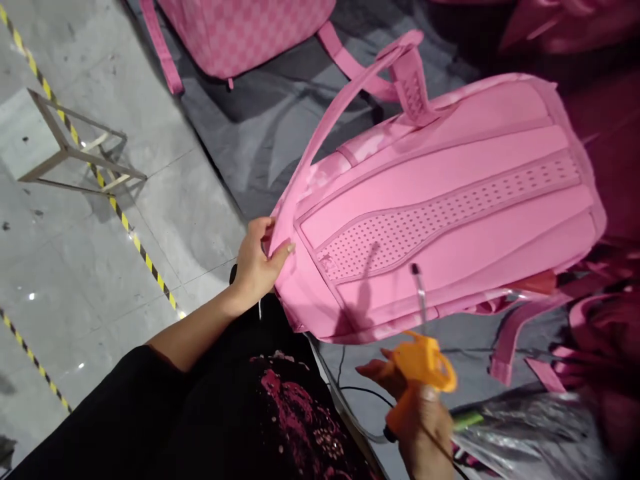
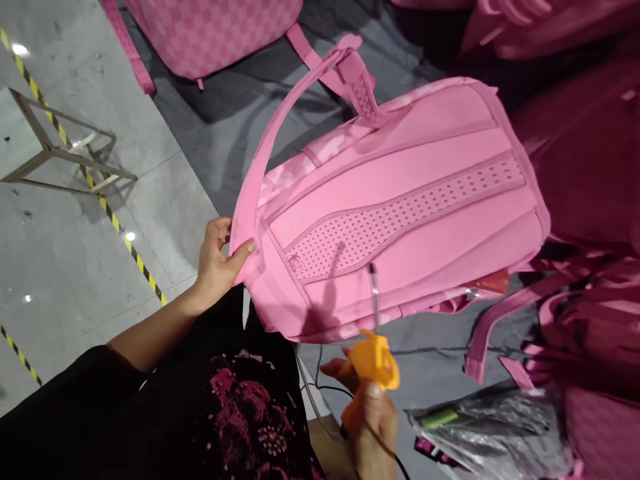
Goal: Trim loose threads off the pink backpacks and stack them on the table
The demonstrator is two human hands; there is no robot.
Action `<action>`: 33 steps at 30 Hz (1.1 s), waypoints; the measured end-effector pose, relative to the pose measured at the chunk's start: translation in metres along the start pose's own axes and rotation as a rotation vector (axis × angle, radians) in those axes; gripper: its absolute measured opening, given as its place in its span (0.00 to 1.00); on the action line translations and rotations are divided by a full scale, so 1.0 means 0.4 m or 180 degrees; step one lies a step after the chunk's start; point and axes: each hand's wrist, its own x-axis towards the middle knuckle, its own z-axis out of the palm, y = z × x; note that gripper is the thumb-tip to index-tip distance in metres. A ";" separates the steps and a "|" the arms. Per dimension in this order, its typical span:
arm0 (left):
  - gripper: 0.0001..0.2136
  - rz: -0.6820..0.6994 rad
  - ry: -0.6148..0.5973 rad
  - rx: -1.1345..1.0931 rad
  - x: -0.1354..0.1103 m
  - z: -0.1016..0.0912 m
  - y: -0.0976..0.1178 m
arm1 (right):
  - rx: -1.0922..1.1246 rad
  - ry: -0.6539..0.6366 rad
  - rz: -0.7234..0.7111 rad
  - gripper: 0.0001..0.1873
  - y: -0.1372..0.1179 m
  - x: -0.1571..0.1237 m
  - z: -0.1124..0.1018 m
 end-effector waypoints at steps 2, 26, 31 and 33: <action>0.25 -0.0071 -0.0441 -0.0557 0.002 -0.006 -0.007 | -0.0387 -0.0276 -0.0083 0.35 -0.018 -0.039 0.049; 0.34 0.2439 -0.3356 0.1529 0.136 -0.048 -0.034 | -0.0318 -0.0062 0.0710 0.30 -0.100 -0.153 0.374; 0.41 0.2855 -0.3656 0.2157 0.172 -0.037 -0.057 | -0.0401 0.0155 0.0798 0.32 -0.099 -0.165 0.395; 0.41 0.2935 -0.3623 0.2229 0.176 -0.034 -0.054 | -0.0382 0.0248 0.0811 0.31 -0.098 -0.172 0.403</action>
